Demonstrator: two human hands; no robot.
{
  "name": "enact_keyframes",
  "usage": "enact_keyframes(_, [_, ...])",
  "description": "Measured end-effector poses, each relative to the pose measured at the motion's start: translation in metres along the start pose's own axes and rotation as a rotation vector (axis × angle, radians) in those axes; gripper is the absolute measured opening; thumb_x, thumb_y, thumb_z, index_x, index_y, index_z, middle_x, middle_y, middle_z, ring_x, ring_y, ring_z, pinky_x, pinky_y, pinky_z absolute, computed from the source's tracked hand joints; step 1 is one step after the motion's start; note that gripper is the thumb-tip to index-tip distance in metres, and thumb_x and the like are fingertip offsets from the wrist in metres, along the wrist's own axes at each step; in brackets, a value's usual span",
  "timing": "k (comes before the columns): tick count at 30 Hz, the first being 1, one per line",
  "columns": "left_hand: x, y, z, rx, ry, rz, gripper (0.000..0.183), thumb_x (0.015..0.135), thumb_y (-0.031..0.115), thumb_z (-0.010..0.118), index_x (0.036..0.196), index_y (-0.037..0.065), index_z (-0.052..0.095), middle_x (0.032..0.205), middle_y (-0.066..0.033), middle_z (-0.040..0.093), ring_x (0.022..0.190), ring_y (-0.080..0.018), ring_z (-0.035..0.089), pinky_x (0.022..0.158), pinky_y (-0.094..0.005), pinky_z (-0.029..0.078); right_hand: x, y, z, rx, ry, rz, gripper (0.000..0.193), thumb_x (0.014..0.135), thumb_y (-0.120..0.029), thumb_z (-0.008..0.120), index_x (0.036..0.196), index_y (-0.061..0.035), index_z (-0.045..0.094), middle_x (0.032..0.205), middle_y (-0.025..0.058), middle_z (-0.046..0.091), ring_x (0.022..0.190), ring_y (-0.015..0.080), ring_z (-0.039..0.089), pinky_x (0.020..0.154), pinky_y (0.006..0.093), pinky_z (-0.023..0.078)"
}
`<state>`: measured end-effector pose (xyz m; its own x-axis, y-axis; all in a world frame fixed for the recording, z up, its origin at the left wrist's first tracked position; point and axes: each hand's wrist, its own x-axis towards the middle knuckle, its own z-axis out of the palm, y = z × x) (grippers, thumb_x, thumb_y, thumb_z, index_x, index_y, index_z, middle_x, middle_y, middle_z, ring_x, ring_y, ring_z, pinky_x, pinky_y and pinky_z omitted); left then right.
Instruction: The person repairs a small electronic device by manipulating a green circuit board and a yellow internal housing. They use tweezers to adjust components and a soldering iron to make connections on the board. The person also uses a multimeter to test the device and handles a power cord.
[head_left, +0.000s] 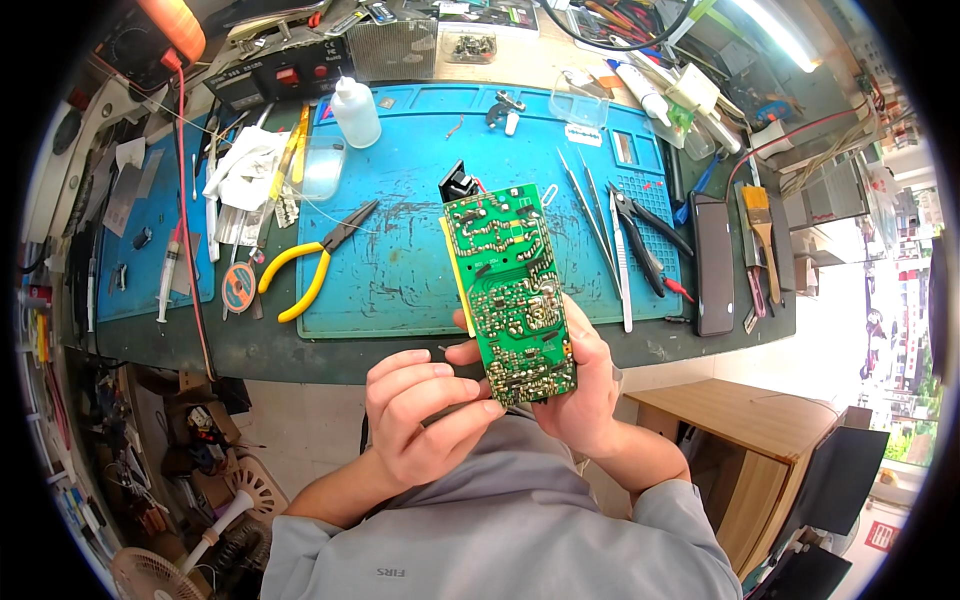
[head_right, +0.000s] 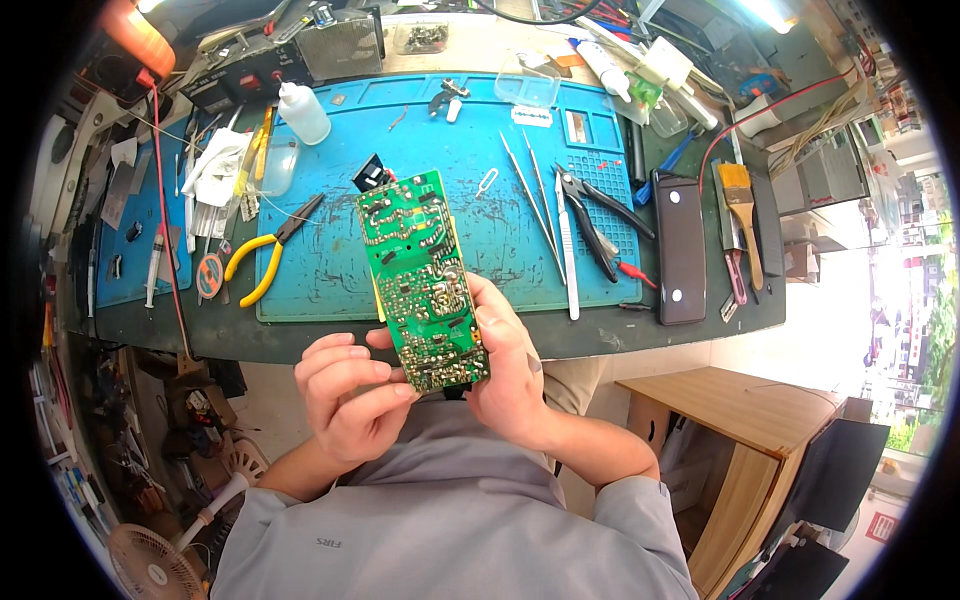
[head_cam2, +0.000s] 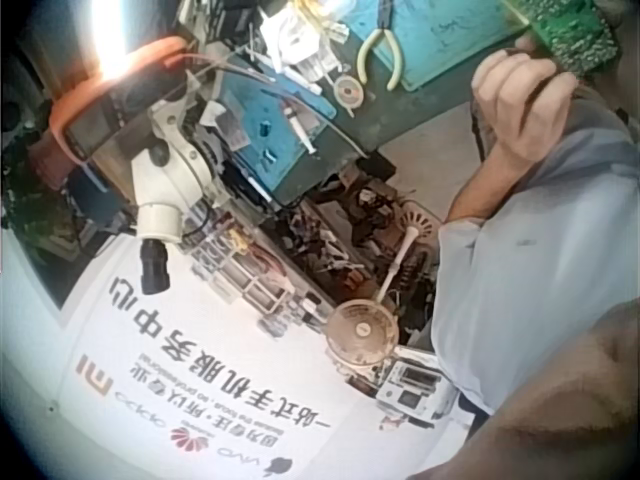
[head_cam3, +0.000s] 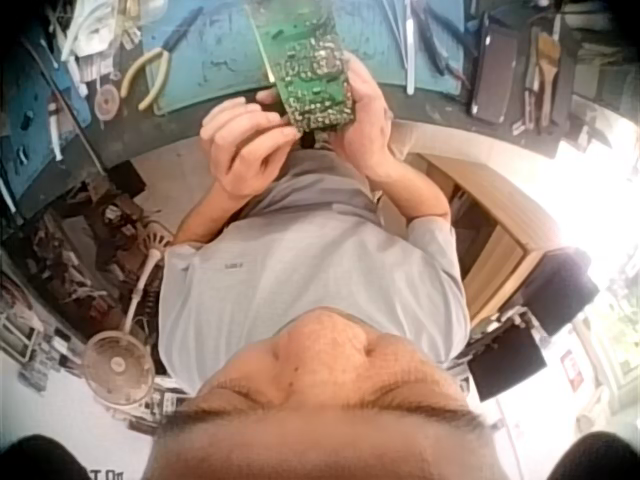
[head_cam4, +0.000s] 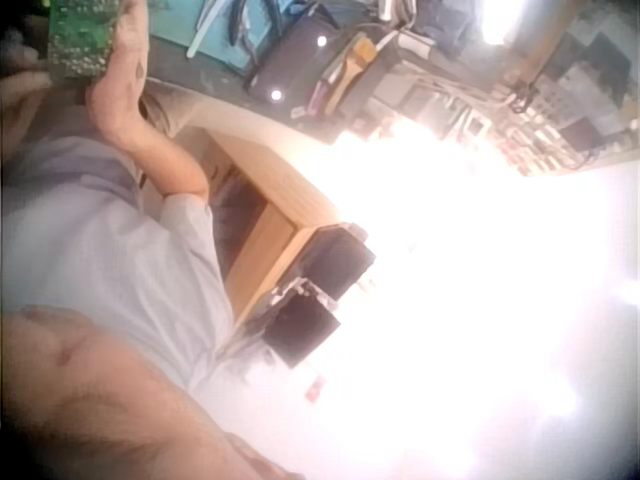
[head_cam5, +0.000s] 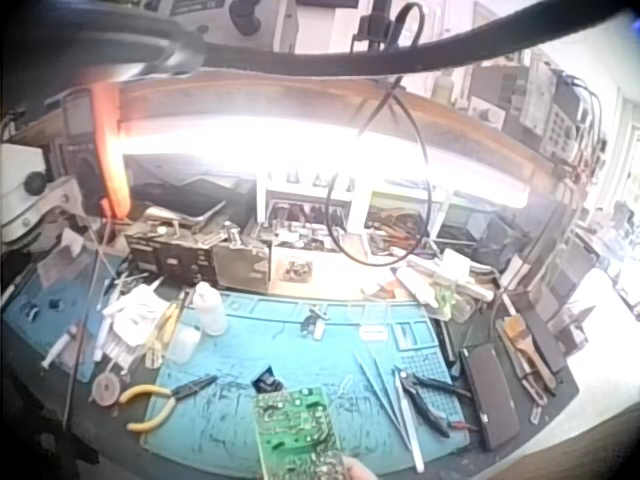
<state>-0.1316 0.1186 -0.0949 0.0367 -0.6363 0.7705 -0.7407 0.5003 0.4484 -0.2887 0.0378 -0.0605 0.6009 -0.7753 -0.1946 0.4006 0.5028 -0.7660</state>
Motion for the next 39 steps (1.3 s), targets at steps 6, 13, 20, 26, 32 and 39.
enact_keyframes(6, [0.0019, 0.0008, -0.0014, 0.020, -0.026, 0.001, 0.031, 0.072, 0.010, 0.087, 0.099, 0.021, 0.075, 0.108, 0.0029, 0.061, 0.105, -0.0203, 0.056, 0.091, -0.0402, 0.052, -0.0002, -0.0005, -0.0004, -0.010, -0.002, -0.010, 0.059, 0.104, -0.033, 0.027, 0.147, 0.0071, 0.031, 0.133, 0.0258, 0.059, 0.114, 0.0364, 0.069, 0.096, 0.0448, 0.059])
enact_keyframes(13, [0.0031, 0.0002, -0.0041, 0.022, -0.036, 0.038, 0.029, 0.075, 0.010, 0.085, 0.101, 0.019, 0.074, 0.106, 0.0018, 0.062, 0.102, -0.0222, 0.057, 0.090, -0.0430, 0.053, 0.0000, -0.0003, 0.0005, -0.002, -0.001, -0.015, 0.059, 0.104, -0.032, 0.027, 0.147, 0.0073, 0.031, 0.133, 0.0258, 0.059, 0.114, 0.0364, 0.069, 0.097, 0.0451, 0.059])
enact_keyframes(20, [0.0041, 0.0023, -0.0029, 0.012, -0.036, 0.000, 0.029, 0.075, 0.009, 0.085, 0.101, 0.016, 0.073, 0.102, 0.0018, 0.065, 0.096, -0.0219, 0.059, 0.090, -0.0428, 0.054, 0.0002, 0.0002, 0.0003, -0.006, 0.006, -0.012, 0.058, 0.104, -0.032, 0.027, 0.146, 0.0078, 0.031, 0.133, 0.0261, 0.059, 0.113, 0.0367, 0.069, 0.097, 0.0449, 0.059])
enact_keyframes(26, [0.0051, 0.0013, -0.0043, 0.009, -0.044, 0.035, 0.027, 0.076, 0.008, 0.085, 0.098, 0.016, 0.072, 0.102, 0.0018, 0.065, 0.096, -0.0214, 0.058, 0.090, -0.0426, 0.054, 0.0002, -0.0010, 0.0004, 0.000, 0.004, -0.001, 0.059, 0.103, -0.032, 0.028, 0.146, 0.0082, 0.031, 0.133, 0.0258, 0.058, 0.113, 0.0366, 0.069, 0.097, 0.0446, 0.059])
enact_keyframes(32, [0.0029, 0.0021, -0.0020, -0.006, -0.031, 0.002, 0.028, 0.075, 0.005, 0.084, 0.098, 0.016, 0.071, 0.100, 0.0018, 0.065, 0.096, -0.0209, 0.058, 0.089, -0.0419, 0.054, 0.0002, 0.0011, 0.0004, -0.042, 0.018, 0.000, 0.062, 0.103, -0.040, 0.029, 0.147, 0.0043, 0.033, 0.135, 0.0289, 0.058, 0.113, 0.0374, 0.069, 0.089, 0.0442, 0.062])
enact_keyframes(39, [0.0025, 0.0014, -0.0007, -0.005, -0.025, 0.004, 0.029, 0.075, 0.005, 0.084, 0.098, 0.016, 0.072, 0.100, 0.0018, 0.065, 0.096, -0.0210, 0.058, 0.089, -0.0419, 0.055, 0.0004, 0.0032, -0.0014, -0.074, 0.014, -0.018, 0.063, 0.104, -0.044, 0.031, 0.146, 0.0024, 0.036, 0.135, 0.0301, 0.058, 0.112, 0.0377, 0.070, 0.088, 0.0444, 0.063])
